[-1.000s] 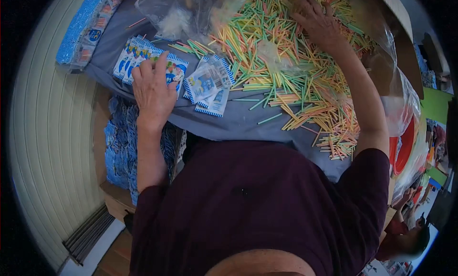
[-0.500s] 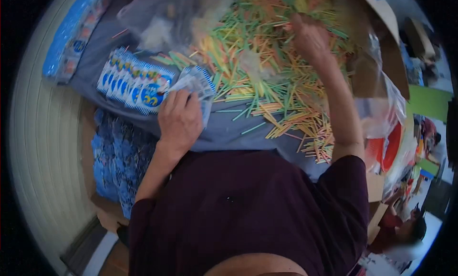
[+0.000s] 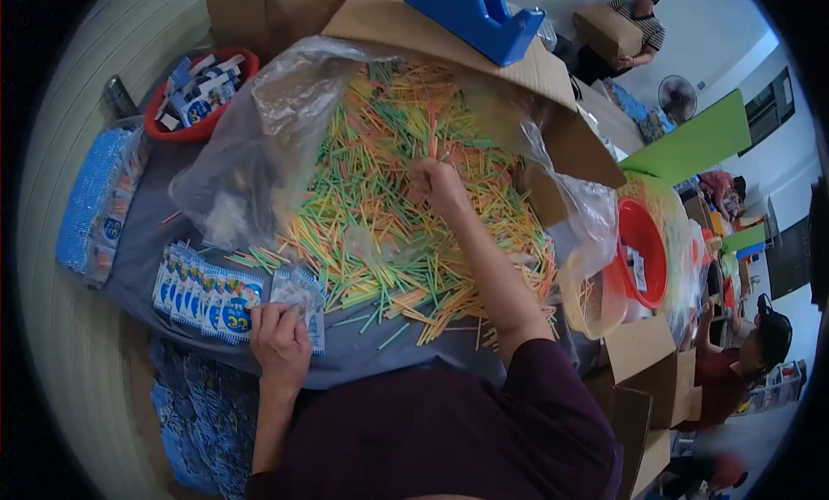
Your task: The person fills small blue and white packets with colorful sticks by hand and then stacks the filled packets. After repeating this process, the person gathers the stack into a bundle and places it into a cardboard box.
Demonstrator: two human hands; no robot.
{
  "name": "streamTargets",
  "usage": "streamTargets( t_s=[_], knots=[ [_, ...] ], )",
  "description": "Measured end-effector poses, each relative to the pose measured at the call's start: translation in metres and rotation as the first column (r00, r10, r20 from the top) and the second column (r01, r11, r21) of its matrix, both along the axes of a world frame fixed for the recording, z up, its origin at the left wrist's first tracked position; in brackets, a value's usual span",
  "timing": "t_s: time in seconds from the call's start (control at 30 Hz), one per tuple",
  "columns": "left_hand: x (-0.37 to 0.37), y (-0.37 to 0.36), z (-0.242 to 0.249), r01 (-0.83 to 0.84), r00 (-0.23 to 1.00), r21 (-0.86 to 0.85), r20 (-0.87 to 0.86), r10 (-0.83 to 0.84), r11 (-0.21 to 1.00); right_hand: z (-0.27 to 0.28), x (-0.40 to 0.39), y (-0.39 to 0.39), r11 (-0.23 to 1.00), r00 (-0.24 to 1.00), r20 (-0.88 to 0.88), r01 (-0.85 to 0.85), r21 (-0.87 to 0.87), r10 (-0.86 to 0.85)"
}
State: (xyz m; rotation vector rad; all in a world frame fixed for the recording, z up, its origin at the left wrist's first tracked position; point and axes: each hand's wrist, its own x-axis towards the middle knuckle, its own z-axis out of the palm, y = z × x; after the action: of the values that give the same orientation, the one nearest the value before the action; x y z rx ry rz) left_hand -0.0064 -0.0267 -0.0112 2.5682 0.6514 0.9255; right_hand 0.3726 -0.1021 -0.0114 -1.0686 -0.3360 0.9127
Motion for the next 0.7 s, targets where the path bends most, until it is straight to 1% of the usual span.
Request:
streamTargets(
  t_s=[0.07, 0.1, 0.17, 0.2, 0.27, 0.3, 0.33, 0.37, 0.4, 0.43, 0.47, 0.5, 0.53, 0.57, 0.6, 0.63, 0.67, 0.7],
  knots=[
    [-0.001, 0.005, -0.001, 0.033, 0.998, 0.024, 0.052, -0.034, 0.999, 0.035, -0.034, -0.001, 0.965, 0.962, 0.256, 0.152, -0.212, -0.095],
    [0.000, 0.007, 0.003, 0.027, 0.998, 0.037, 0.064, -0.029, 0.999, 0.034, -0.036, 0.000, 0.969, 0.959, 0.266, 0.149, -0.199, -0.093],
    [-0.003, 0.004, 0.010, 0.036, 0.994, 0.106, 0.101, -0.046, 0.994, 0.022, -0.038, 0.001, 0.982, 0.937, 0.326, 0.166, -0.091, -0.128],
    [-0.005, 0.004, 0.005, 0.036, 0.994, 0.106, 0.098, -0.046, 0.994, 0.021, -0.037, 0.001, 0.982, 0.938, 0.324, 0.165, -0.091, -0.128],
    [-0.008, 0.003, -0.008, 0.054, 0.998, -0.008, -0.015, -0.054, 0.999, 0.017, -0.034, -0.001, 0.982, 0.885, 0.445, 0.181, -0.059, -0.137],
    [-0.009, 0.003, -0.002, 0.056, 0.998, -0.008, -0.019, -0.056, 0.998, 0.010, -0.032, 0.000, 0.981, 0.887, 0.441, 0.183, -0.060, -0.138],
    [-0.011, 0.001, 0.008, 0.057, 0.998, -0.044, -0.032, -0.058, 0.997, 0.001, -0.028, -0.001, 0.979, 0.806, 0.592, 0.144, -0.146, -0.030],
    [-0.012, 0.000, 0.014, 0.056, 0.997, -0.083, -0.047, -0.060, 0.995, -0.008, -0.026, -0.003, 0.963, 0.697, 0.711, 0.118, -0.241, 0.092],
    [-0.012, 0.001, 0.013, 0.057, 0.997, -0.087, -0.052, -0.062, 0.995, -0.012, -0.026, -0.005, 0.962, 0.701, 0.707, 0.119, -0.245, 0.093],
    [-0.014, 0.004, 0.011, 0.074, 0.996, -0.097, -0.046, -0.079, 0.993, -0.017, -0.026, -0.007, 0.961, 0.261, 0.954, 0.194, -0.200, 0.146],
    [-0.015, 0.007, 0.009, 0.094, 0.994, -0.106, -0.042, -0.099, 0.990, -0.021, -0.026, -0.010, 0.963, -0.243, 0.952, 0.240, -0.125, 0.184],
    [-0.016, 0.010, 0.007, 0.103, 0.993, -0.108, -0.049, -0.109, 0.989, -0.016, -0.027, -0.012, 0.944, -0.135, 0.950, 0.215, -0.250, 0.283],
    [-0.015, 0.013, 0.005, 0.088, 0.996, -0.190, -0.009, -0.092, 0.978, -0.010, -0.028, -0.013, 0.941, -0.122, 0.951, 0.226, -0.254, 0.286],
    [-0.015, 0.015, 0.004, 0.078, 0.997, -0.271, 0.027, -0.073, 0.959, -0.003, -0.030, -0.012, 0.941, 0.204, 0.934, 0.110, -0.319, 0.293],
    [-0.013, 0.015, 0.007, 0.093, 0.996, -0.273, 0.016, -0.092, 0.958, 0.007, -0.033, -0.013, 0.942, 0.506, 0.809, -0.018, -0.335, 0.298],
    [-0.012, 0.015, 0.011, 0.092, 0.995, -0.205, 0.062, -0.081, 0.974, 0.029, -0.041, -0.019, 0.893, 0.531, 0.754, -0.010, -0.450, 0.386],
    [-0.011, 0.014, 0.013, 0.089, 0.992, -0.140, 0.106, -0.075, 0.986, 0.039, -0.044, -0.021, 0.892, 0.550, 0.746, 0.004, -0.451, 0.375],
    [-0.011, 0.013, 0.009, 0.109, 0.991, -0.145, 0.088, -0.097, 0.983, 0.043, -0.046, -0.021, 0.903, 0.493, 0.783, -0.016, -0.429, 0.380]
  ],
)
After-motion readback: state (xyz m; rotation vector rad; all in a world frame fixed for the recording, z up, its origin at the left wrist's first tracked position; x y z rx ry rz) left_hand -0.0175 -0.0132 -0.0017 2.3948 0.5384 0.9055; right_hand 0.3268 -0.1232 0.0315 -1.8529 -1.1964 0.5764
